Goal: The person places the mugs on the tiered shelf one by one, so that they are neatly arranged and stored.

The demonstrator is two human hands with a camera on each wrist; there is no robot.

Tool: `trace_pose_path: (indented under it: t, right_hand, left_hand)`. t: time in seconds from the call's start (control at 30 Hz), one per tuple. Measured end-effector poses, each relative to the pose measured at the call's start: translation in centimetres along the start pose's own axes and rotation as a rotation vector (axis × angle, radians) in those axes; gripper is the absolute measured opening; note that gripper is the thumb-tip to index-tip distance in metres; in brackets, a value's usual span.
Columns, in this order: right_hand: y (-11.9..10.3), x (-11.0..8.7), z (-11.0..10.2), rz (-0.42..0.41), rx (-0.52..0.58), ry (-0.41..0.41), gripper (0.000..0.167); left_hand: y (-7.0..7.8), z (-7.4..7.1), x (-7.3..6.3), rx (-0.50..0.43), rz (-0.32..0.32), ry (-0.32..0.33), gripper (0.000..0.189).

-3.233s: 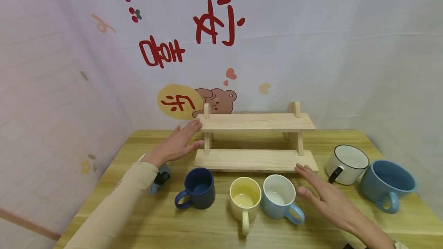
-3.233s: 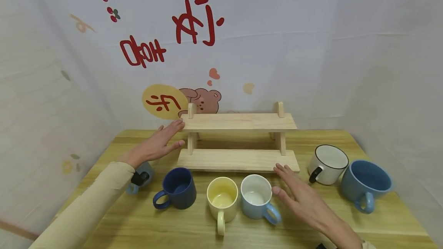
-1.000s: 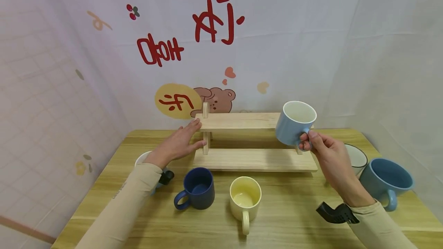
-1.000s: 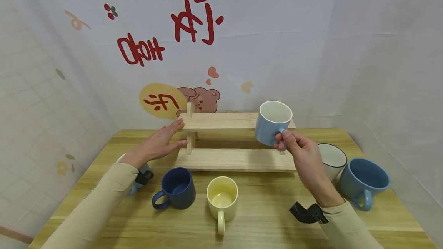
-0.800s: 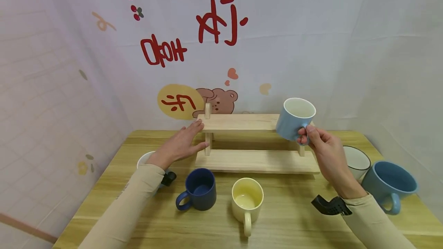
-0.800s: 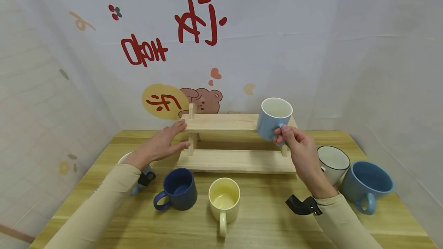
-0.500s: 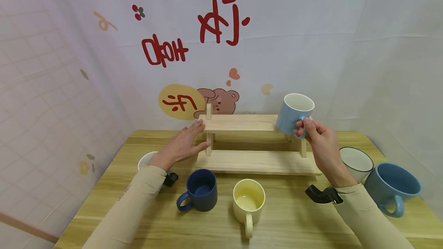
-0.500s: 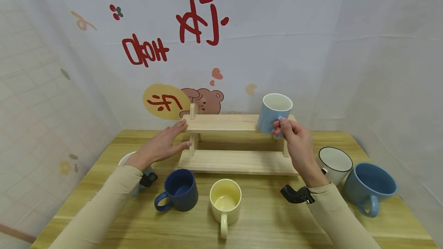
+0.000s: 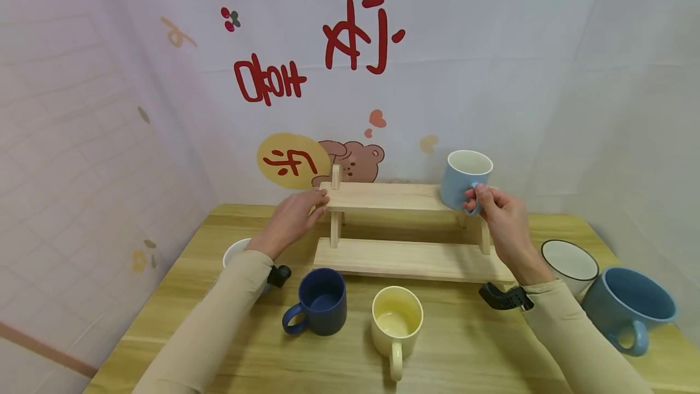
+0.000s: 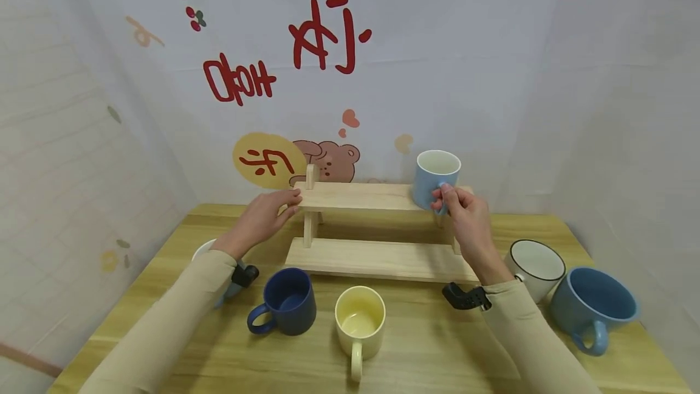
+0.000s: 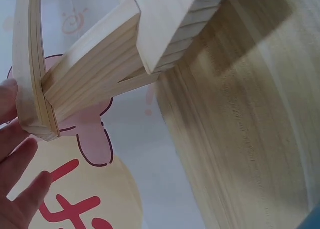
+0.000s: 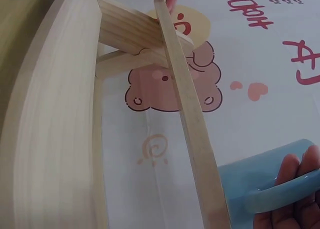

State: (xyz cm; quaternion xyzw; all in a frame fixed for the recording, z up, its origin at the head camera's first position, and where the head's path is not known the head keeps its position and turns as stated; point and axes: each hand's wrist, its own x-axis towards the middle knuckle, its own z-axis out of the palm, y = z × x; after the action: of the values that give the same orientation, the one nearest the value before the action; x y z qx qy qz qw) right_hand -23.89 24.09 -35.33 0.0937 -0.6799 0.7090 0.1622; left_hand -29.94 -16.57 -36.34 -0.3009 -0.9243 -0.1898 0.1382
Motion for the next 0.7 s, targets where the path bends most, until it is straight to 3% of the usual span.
trace_pose_path:
  t: [0.13,0.33,0.47,0.7]
  right_hand:
    - [0.3,0.1,-0.4,0.024,-0.022,-0.014,0.046]
    - [0.0,0.5,-0.4,0.053,-0.165,-0.033,0.055]
    - [-0.2,-0.2,-0.8,0.056,-0.260,-0.026,0.060]
    - [-0.5,-3.4,-2.0,-0.081,-0.597,0.113,0.048]
  left_hand:
    - [0.0,0.3,0.8,-0.023,-0.028,0.010,0.024]
    - [-0.4,0.8,0.9,-0.085,-0.090,0.026,0.033]
    - [-0.4,0.8,0.9,-0.089,-0.094,0.019,0.027]
    - [-0.1,0.7,1.2,-0.081,-0.093,-0.007,0.017]
